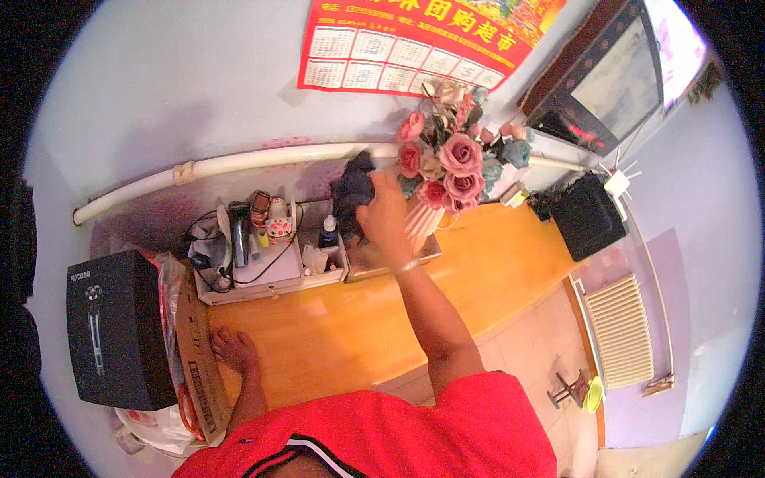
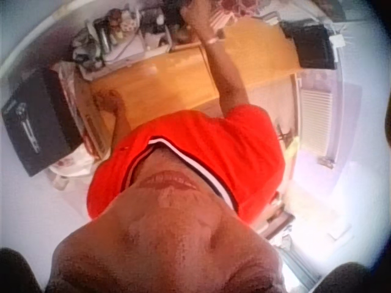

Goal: The person wipes a wooden door and a patterned wall with a dark cloth. They then move to a wooden dresser, wiping the surface and a wall-mounted pipe while temporarily moving a flower arrangement aside to clean underneath.

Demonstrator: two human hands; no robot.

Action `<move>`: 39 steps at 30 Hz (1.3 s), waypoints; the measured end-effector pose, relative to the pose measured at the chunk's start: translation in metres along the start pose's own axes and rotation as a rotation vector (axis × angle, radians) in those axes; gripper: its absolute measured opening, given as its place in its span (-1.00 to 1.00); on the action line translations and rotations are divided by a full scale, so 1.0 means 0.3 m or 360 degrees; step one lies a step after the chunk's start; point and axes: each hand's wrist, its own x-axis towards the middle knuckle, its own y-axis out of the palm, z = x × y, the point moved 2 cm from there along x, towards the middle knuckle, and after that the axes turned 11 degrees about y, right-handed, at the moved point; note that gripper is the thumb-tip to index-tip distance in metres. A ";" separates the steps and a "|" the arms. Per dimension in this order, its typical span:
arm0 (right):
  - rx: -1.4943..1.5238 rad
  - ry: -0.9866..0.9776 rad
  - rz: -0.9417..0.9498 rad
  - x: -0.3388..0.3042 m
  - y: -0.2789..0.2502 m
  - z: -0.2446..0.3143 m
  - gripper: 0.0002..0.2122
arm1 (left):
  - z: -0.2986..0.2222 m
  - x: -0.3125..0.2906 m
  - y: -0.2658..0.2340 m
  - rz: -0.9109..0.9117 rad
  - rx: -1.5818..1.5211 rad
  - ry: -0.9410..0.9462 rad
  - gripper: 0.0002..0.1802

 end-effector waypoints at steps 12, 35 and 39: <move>0.1801 0.1561 0.0913 -0.610 0.041 -0.121 -0.51 | -0.096 -0.070 0.059 0.0370 -0.1429 0.0127 -0.25; 0.0847 0.0259 -0.0152 -0.013 -0.003 -0.895 -0.23 | -0.744 -0.299 -0.210 0.0815 -0.2657 -0.0910 -0.52; 0.0596 0.0111 -0.0337 0.007 0.062 -0.975 -0.29 | -0.769 -0.330 -0.194 0.0798 -0.2667 -0.0761 -0.50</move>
